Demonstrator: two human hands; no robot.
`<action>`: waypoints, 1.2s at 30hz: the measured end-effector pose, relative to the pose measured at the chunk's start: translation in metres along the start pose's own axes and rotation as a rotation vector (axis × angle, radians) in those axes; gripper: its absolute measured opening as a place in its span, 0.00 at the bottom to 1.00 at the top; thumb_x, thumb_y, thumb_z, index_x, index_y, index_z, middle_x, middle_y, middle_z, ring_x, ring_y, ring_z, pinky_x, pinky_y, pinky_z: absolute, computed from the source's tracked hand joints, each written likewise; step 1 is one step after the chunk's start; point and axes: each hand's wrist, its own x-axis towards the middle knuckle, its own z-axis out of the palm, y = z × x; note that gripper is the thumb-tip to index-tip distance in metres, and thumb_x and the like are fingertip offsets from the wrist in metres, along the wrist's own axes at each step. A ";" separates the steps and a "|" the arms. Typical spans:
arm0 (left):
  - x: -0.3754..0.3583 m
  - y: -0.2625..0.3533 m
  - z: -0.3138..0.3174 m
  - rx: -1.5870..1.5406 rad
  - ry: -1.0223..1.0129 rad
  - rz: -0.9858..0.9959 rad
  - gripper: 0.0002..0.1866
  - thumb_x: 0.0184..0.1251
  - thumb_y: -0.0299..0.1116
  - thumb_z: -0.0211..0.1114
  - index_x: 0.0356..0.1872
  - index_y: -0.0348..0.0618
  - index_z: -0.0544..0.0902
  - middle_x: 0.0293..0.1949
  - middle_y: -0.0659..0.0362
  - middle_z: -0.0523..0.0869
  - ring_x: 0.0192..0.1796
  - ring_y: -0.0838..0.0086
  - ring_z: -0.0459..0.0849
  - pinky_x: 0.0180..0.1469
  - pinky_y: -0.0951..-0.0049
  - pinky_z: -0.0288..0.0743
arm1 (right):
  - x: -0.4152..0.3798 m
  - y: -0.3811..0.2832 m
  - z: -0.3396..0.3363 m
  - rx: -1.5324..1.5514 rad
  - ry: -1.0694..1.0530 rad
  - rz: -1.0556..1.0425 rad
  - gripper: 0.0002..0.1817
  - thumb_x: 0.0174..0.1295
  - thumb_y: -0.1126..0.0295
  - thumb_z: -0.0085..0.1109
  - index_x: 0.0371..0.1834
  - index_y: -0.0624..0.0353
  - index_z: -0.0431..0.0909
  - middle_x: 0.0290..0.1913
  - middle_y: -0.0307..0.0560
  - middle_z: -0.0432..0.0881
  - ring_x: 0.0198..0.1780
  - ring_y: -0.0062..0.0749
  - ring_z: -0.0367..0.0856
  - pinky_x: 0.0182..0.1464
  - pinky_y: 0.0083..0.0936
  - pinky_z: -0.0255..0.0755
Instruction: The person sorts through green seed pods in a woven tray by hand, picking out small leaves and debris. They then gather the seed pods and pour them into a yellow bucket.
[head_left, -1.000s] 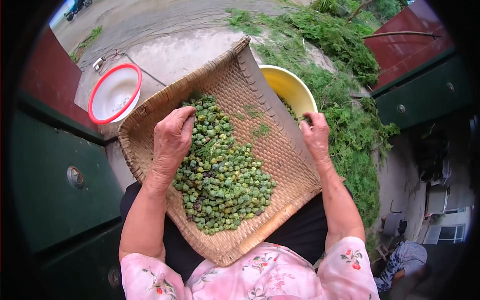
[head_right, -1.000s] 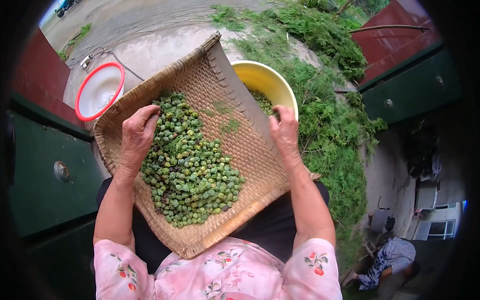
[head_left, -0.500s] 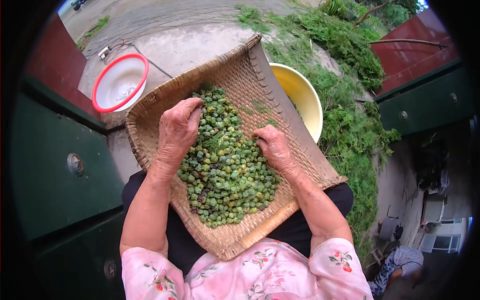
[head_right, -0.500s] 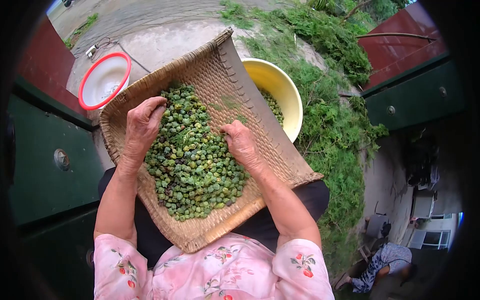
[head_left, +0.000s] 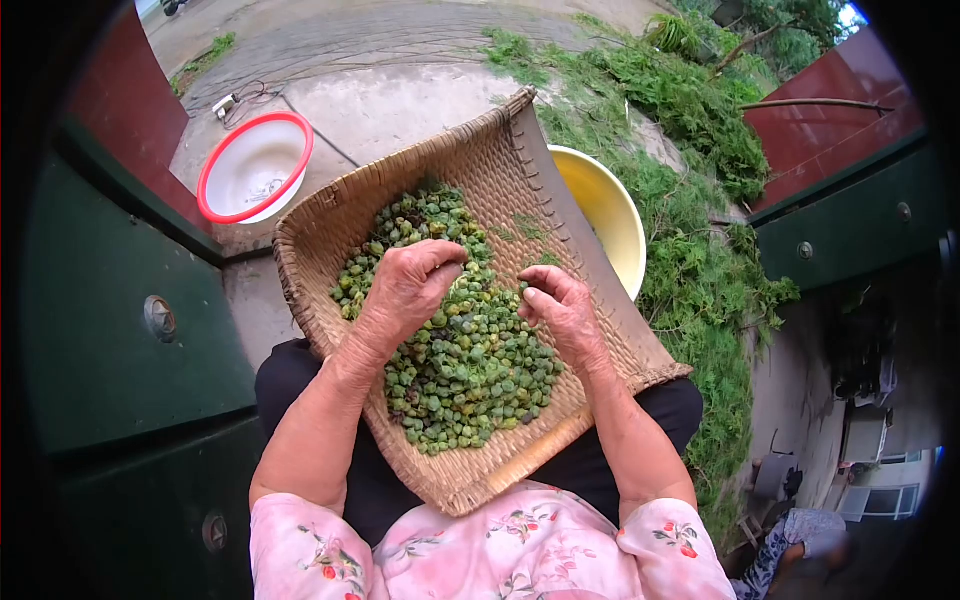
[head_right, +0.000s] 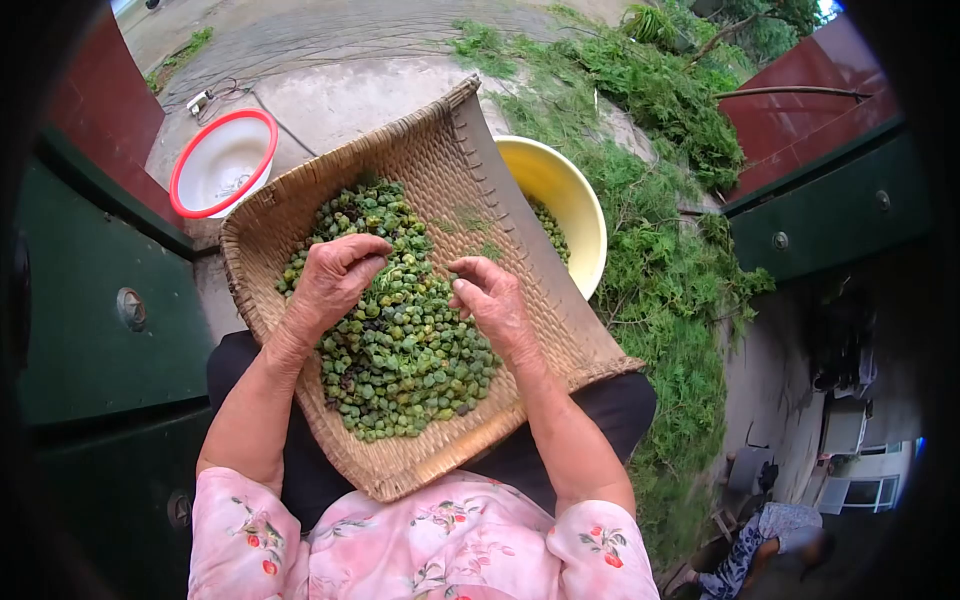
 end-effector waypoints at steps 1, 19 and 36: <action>0.000 -0.003 0.002 0.004 0.015 0.056 0.08 0.60 0.24 0.63 0.40 0.34 0.83 0.32 0.57 0.86 0.29 0.79 0.82 0.33 0.77 0.76 | 0.000 0.001 -0.001 0.101 0.011 0.003 0.09 0.61 0.77 0.52 0.44 0.66 0.74 0.35 0.42 0.79 0.34 0.25 0.81 0.33 0.19 0.76; 0.004 -0.018 -0.004 0.002 0.096 -0.089 0.07 0.62 0.24 0.62 0.40 0.34 0.83 0.29 0.61 0.84 0.28 0.82 0.81 0.31 0.80 0.77 | 0.023 0.046 -0.015 -0.789 0.053 -0.325 0.11 0.51 0.74 0.65 0.39 0.58 0.82 0.34 0.50 0.77 0.39 0.42 0.78 0.45 0.32 0.72; 0.003 -0.019 -0.005 0.035 0.081 -0.100 0.07 0.62 0.24 0.61 0.40 0.34 0.82 0.27 0.60 0.83 0.27 0.81 0.80 0.31 0.79 0.75 | 0.022 0.045 -0.015 -0.446 0.130 -0.185 0.10 0.55 0.73 0.60 0.40 0.62 0.80 0.33 0.44 0.80 0.33 0.28 0.78 0.35 0.25 0.72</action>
